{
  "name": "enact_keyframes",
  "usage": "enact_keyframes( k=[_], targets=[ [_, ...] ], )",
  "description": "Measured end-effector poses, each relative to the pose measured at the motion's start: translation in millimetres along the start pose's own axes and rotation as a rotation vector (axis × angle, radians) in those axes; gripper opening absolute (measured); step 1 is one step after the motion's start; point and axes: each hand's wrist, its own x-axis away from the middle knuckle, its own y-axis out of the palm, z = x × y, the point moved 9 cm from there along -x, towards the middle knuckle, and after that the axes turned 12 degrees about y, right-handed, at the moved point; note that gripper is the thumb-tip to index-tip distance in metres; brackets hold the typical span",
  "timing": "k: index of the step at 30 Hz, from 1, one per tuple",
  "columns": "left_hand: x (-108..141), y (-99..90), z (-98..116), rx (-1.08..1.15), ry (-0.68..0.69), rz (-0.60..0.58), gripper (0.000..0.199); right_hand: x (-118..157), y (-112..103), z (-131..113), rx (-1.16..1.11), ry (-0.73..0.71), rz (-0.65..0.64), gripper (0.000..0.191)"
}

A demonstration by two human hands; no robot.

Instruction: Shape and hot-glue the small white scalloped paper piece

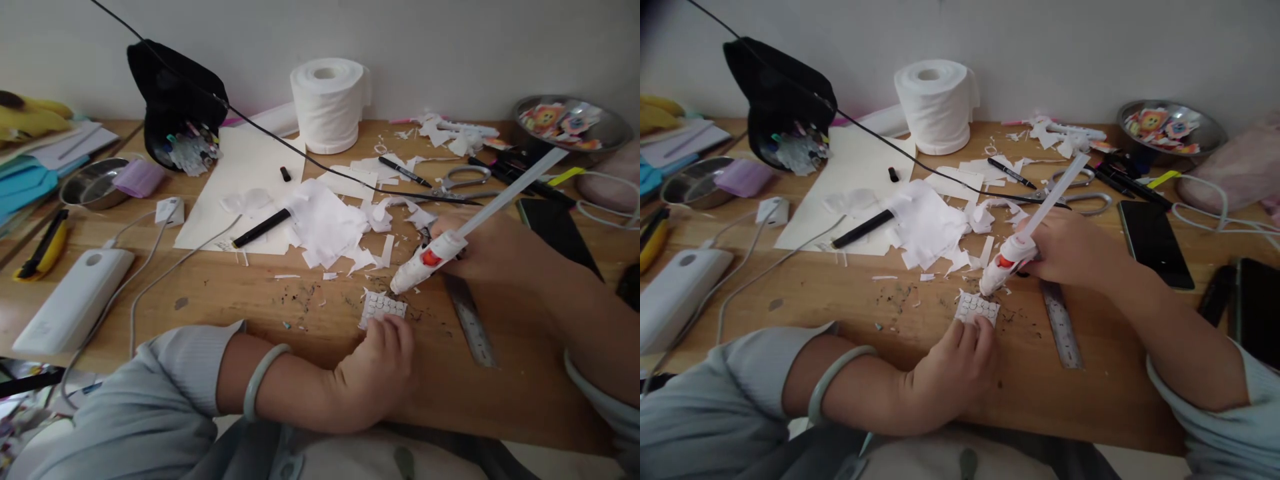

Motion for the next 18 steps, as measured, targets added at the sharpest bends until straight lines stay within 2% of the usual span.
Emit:
enact_keyframes(
  k=[3,8,18],
  targets=[
    [-0.3,-3.1,3.3,-0.057,0.041,0.047,0.032,-0.4,1.3,-1.9,0.004,-0.029,0.012,0.010],
    [-0.2,3.2,6.9,-0.117,0.047,0.075,0.029,-2.2,7.9,0.3,0.002,-0.030,0.000,0.004],
    [-2.2,0.6,6.5,-0.091,0.107,0.137,0.027,-0.9,6.0,2.8,-0.032,-0.026,0.029,0.008]
  ],
)
